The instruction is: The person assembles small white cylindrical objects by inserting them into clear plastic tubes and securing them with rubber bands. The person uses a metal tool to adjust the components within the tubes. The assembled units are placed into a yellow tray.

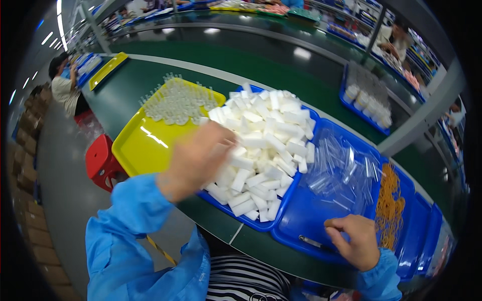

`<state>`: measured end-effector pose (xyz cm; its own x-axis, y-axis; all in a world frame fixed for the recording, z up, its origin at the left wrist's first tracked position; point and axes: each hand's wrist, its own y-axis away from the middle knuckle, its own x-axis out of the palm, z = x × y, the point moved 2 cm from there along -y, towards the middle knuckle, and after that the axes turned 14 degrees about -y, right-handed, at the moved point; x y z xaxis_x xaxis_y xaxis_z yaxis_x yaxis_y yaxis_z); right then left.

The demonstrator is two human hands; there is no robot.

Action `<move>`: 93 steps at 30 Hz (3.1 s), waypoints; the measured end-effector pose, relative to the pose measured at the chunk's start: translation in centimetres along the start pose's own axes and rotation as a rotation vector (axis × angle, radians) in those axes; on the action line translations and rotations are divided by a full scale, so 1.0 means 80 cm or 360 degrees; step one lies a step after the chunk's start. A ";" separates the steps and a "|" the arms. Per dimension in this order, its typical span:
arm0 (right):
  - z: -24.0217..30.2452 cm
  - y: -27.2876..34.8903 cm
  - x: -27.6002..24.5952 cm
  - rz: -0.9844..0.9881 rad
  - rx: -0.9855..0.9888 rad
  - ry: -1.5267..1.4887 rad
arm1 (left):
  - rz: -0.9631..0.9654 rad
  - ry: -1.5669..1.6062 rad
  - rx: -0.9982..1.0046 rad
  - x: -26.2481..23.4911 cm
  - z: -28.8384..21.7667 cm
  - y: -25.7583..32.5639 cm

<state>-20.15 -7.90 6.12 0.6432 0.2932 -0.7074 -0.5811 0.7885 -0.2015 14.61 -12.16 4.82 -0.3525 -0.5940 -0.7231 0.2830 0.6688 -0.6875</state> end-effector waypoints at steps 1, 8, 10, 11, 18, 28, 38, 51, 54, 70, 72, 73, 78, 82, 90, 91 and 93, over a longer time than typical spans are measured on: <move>-0.004 0.006 -0.004 -0.0034 0.0025 0.0005 | 0.0080 0.0002 -0.0253 -0.003 0.027 0.008; -0.046 0.001 -0.016 -0.0072 0.0038 0.0212 | 0.0617 -0.0930 -0.0067 0.022 0.173 0.050; -0.051 -0.010 -0.005 0.0015 -0.0088 0.0276 | 0.0594 -0.1109 -0.0059 0.029 0.185 0.051; -0.047 -0.019 -0.002 0.0052 -0.0133 0.0347 | 0.0612 -0.1080 -0.0052 0.028 0.183 0.050; -0.040 -0.042 0.026 0.0247 -0.0298 0.0870 | 0.0568 -0.0318 -0.0607 -0.038 0.111 0.061; 0.027 -0.111 0.049 0.0076 -0.0403 0.0382 | -0.0023 0.0899 -0.1076 -0.045 -0.034 0.117; 0.006 -0.123 0.058 -0.0167 0.0275 -0.1098 | 0.0109 0.0883 -0.0343 -0.003 -0.132 0.111; 0.002 -0.034 0.060 -0.0239 0.0561 -0.1548 | 0.0360 0.1141 -0.0402 0.005 -0.163 0.101; 0.008 -0.028 0.061 -0.0054 0.0466 -0.1403 | 0.0308 0.1077 -0.0376 0.009 -0.160 0.107; 0.024 -0.156 0.117 0.0074 -0.0834 0.0367 | -0.0243 0.0508 -0.0553 0.009 -0.123 0.153; 0.024 -0.161 0.124 0.0076 -0.0817 0.0417 | -0.0221 0.0508 -0.0546 0.010 -0.121 0.157; 0.023 -0.162 0.122 0.0038 -0.0776 0.0358 | -0.0213 0.0503 -0.0530 0.008 -0.120 0.155; 0.023 -0.147 0.094 -0.0007 0.0204 -0.0993 | -0.0175 0.0571 -0.0349 0.003 -0.121 0.146; 0.013 -0.117 0.084 -0.0130 0.0691 -0.1980 | -0.0050 0.0597 -0.0197 -0.002 -0.133 0.138; -0.002 -0.064 0.069 -0.0267 0.0841 -0.2001 | 0.0119 0.0739 -0.0001 0.024 -0.150 0.101; -0.005 -0.060 0.066 -0.0321 0.0873 -0.2124 | 0.0125 0.0725 0.0054 0.028 -0.147 0.095; -0.014 -0.052 0.059 -0.0448 0.0941 -0.2350 | 0.0125 0.0719 0.0169 0.039 -0.145 0.084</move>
<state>-15.29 -10.43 2.88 0.7878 0.0728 0.6117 -0.3288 0.8894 0.3177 5.06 -4.30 -1.26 -0.6729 -0.2735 -0.6874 0.4056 0.6407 -0.6519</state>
